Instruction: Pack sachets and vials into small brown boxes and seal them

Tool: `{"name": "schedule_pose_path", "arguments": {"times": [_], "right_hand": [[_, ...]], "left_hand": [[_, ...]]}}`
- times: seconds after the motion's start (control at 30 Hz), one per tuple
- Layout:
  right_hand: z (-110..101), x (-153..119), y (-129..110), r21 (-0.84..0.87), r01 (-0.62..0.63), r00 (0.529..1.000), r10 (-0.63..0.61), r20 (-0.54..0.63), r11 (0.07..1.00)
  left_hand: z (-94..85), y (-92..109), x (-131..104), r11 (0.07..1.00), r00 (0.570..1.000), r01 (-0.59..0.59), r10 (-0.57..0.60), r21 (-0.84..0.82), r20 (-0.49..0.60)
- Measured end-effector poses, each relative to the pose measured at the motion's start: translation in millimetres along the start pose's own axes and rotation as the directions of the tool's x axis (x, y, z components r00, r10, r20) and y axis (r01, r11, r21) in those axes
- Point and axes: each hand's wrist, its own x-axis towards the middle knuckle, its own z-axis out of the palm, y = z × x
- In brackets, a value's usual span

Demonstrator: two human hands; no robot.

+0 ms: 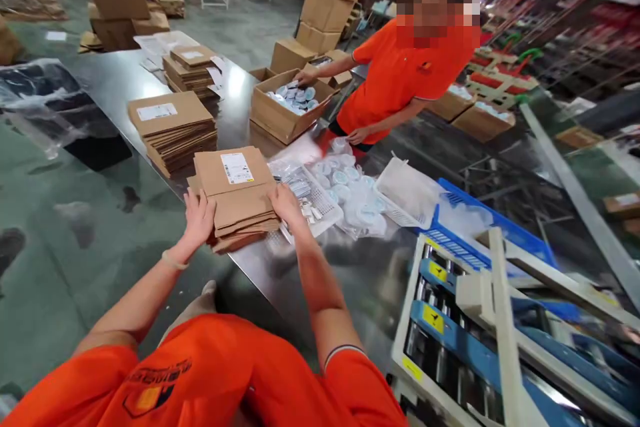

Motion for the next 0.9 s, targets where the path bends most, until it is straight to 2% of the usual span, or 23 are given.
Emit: {"name": "schedule_pose_path", "arguments": {"times": [0.07, 0.1, 0.13, 0.2, 0.3, 0.33, 0.4, 0.47, 0.5, 0.53, 0.6, 0.63, 0.67, 0.7, 0.77, 0.9], "right_hand": [[-12, -10, -1, 0.091, 0.038, 0.999, -0.038, -0.005, 0.995], [-22, -16, 1, 0.143, 0.056, 0.998, -0.052, -0.031, 0.988], [-34, -25, 7, 0.201, 0.075, 0.996, -0.062, -0.071, 0.977], [-67, -53, 34, 0.352, 0.12, 0.986, -0.07, -0.151, 0.928], [-123, -124, 115, 0.552, 0.193, 0.968, -0.067, -0.24, 0.811], [-138, -155, 147, 0.537, 0.227, 0.948, -0.06, -0.311, 0.813], [-152, -221, 210, 0.371, 0.243, 0.908, -0.076, -0.411, 0.896], [-142, -280, 259, 0.224, 0.2, 0.908, -0.094, -0.407, 0.954], [-129, -305, 277, 0.166, 0.177, 0.921, -0.104, -0.375, 0.97], [-111, -324, 290, 0.108, 0.157, 0.937, -0.113, -0.329, 0.982], [-70, -348, 306, 0.031, 0.117, 0.968, -0.108, -0.225, 0.993], [-51, -354, 311, 0.007, 0.1, 0.978, -0.097, -0.187, 0.995], [-35, -357, 315, -0.007, 0.089, 0.983, -0.089, -0.162, 0.996], [-22, -357, 318, -0.01, 0.087, 0.985, -0.087, -0.15, 0.996], [-9, -354, 324, 0.006, 0.115, 0.982, -0.113, -0.149, 0.993], [-10, -348, 333, 0.005, 0.173, 0.97, -0.169, -0.176, 0.985]], "left_hand": [[-8.6, 20, -8, 0.995, 0.996, 0.087, -0.086, 0.041, -0.029], [-11.5, 31, -16, 0.994, 0.995, 0.09, -0.087, 0.063, -0.042], [-12.1, 42, -28, 0.995, 0.998, 0.046, -0.041, 0.089, -0.052], [-3.8, 62, -61, 0.981, 0.988, -0.142, 0.147, 0.129, -0.035], [30.8, 84, -120, 0.896, 0.901, -0.433, 0.429, 0.101, 0.058], [45.7, 89, -139, 0.87, 0.874, -0.485, 0.48, 0.087, 0.071], [76.0, 96, -171, 0.838, 0.843, -0.538, 0.534, 0.091, 0.066], [104.0, 103, -192, 0.789, 0.795, -0.605, 0.59, 0.108, 0.14], [116.9, 108, -199, 0.748, 0.744, -0.657, 0.621, 0.097, 0.248], [129.1, 112, -204, 0.704, 0.665, -0.707, 0.635, 0.059, 0.394], [150.9, 120, -209, 0.693, 0.478, -0.72, 0.536, -0.04, 0.696], [160.1, 123, -210, 0.73, 0.408, -0.681, 0.438, -0.052, 0.801], [167.7, 124, -210, 0.779, 0.37, -0.626, 0.332, -0.031, 0.867], [173.4, 125, -210, 0.822, 0.357, -0.569, 0.236, 0.01, 0.904], [179.3, 123, -208, 0.875, 0.364, -0.475, 0.096, 0.096, 0.927], [177.9, 118, -203, 0.927, 0.331, -0.339, -0.04, 0.159, 0.943]]}}
